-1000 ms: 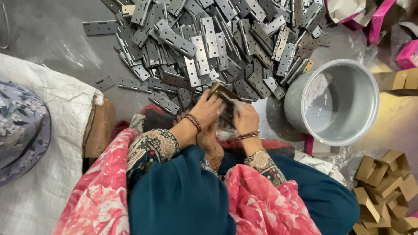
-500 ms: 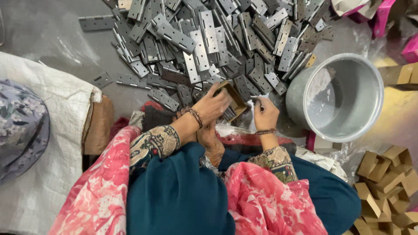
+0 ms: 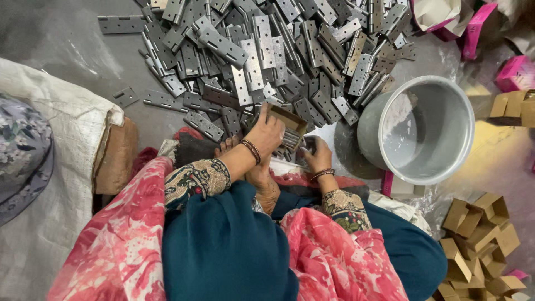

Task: The person sits on the floor and repeatedly picks up metal hinges from a large pile, places them into small cardboard boxes, and sets the filled boxes aside. The person handles the hinges by hand and occasionally reaches for new boxes from a nearby stack.

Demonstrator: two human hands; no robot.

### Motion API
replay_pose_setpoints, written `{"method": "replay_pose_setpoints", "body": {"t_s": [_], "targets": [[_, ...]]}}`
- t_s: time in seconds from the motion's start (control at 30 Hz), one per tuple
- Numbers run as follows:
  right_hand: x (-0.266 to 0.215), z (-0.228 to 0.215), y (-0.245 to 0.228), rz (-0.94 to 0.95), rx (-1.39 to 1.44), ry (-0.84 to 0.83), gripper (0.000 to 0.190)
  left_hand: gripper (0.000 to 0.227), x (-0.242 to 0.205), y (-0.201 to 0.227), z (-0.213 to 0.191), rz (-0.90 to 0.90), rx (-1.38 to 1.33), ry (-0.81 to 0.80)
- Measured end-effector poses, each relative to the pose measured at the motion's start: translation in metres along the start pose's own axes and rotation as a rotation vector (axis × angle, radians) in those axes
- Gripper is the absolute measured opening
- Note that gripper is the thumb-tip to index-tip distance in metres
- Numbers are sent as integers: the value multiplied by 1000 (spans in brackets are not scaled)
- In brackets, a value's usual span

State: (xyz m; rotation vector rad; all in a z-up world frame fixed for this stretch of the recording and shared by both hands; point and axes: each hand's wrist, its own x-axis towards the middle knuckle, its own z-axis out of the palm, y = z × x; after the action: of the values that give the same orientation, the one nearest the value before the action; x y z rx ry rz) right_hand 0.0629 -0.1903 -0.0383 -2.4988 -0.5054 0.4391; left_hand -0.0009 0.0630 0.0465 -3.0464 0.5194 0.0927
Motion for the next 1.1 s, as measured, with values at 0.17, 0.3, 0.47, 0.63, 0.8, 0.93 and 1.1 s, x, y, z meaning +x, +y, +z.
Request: {"method": "replay_pose_setpoints", "body": {"t_s": [0.17,0.3,0.47,0.63,0.8,0.93,1.1], "targets": [[-5,11,-9,107,-56,27,50,46,-7,0,-2,-87,-24,105],[2,3,-13,192,-62,-49,52,44,-10,1,3,-109,-72,168],[-2,7,-11,204,-141,-47,51,46,-16,2,13,-122,-75,215],[4,13,12,182,-137,-77,39,53,-19,-2,7,-125,-81,220],[-12,-11,23,222,-17,55,35,68,-20,-11,-13,-67,-144,86],[-16,-43,-16,449,526,233,31,75,-30,-22,-12,9,-185,110],[0,-79,-90,69,263,285,24,62,-38,-24,1,35,-201,290]]}}
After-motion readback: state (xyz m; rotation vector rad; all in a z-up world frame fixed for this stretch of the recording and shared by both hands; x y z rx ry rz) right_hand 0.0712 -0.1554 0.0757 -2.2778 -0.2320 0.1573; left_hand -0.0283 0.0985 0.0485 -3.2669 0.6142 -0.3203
